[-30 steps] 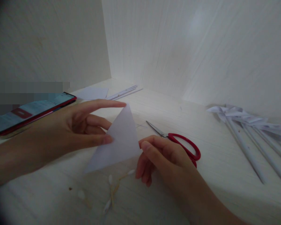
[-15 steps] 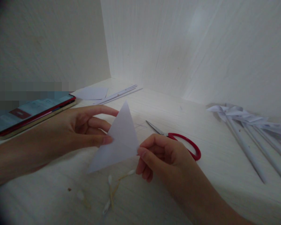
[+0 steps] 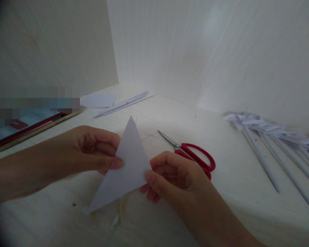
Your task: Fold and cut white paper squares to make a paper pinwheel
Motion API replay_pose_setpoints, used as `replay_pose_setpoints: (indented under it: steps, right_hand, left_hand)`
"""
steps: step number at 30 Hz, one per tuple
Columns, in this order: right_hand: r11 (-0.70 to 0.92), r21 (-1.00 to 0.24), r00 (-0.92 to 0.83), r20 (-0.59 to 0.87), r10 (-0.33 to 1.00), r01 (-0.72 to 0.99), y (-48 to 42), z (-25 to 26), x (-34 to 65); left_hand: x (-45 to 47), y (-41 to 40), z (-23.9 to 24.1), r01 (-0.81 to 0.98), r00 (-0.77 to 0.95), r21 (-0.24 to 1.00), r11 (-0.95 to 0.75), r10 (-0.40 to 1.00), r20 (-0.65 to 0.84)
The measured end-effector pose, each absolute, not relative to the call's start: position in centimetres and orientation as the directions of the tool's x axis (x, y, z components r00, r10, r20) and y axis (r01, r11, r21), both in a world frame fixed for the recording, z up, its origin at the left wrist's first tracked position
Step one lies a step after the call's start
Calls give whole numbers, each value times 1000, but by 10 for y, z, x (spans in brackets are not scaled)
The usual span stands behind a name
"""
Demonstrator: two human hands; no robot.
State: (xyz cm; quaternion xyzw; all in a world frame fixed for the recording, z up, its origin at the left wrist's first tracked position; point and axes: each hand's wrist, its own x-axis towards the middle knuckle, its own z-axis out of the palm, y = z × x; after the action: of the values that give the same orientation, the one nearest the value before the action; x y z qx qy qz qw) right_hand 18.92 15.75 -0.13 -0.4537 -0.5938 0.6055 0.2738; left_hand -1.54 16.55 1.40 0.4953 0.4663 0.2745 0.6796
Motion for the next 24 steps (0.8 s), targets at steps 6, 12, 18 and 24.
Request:
replay_pose_setpoints:
  steps: [6, 12, 18, 24]
  right_hand:
    - [-88, -978, -459, -167, 872, 189, 156, -1, 189]
    - [21, -972, -443, -87, 892, 232, 151, 2, 194]
    - [111, -948, -457, -40, 888, 299, 149, 5, 196]
    - [103, -954, -395, -17, 918, 281, 149, 4, 195]
  left_hand:
    - [-12, 163, 13, 76, 463, 937, 340, 821, -335]
    - [-13, 160, 15, 89, 440, 939, 333, 832, -337]
    - [-12, 158, 14, 75, 464, 947, 312, 830, -310]
    - [-11, 158, 14, 51, 439, 952, 300, 850, -292]
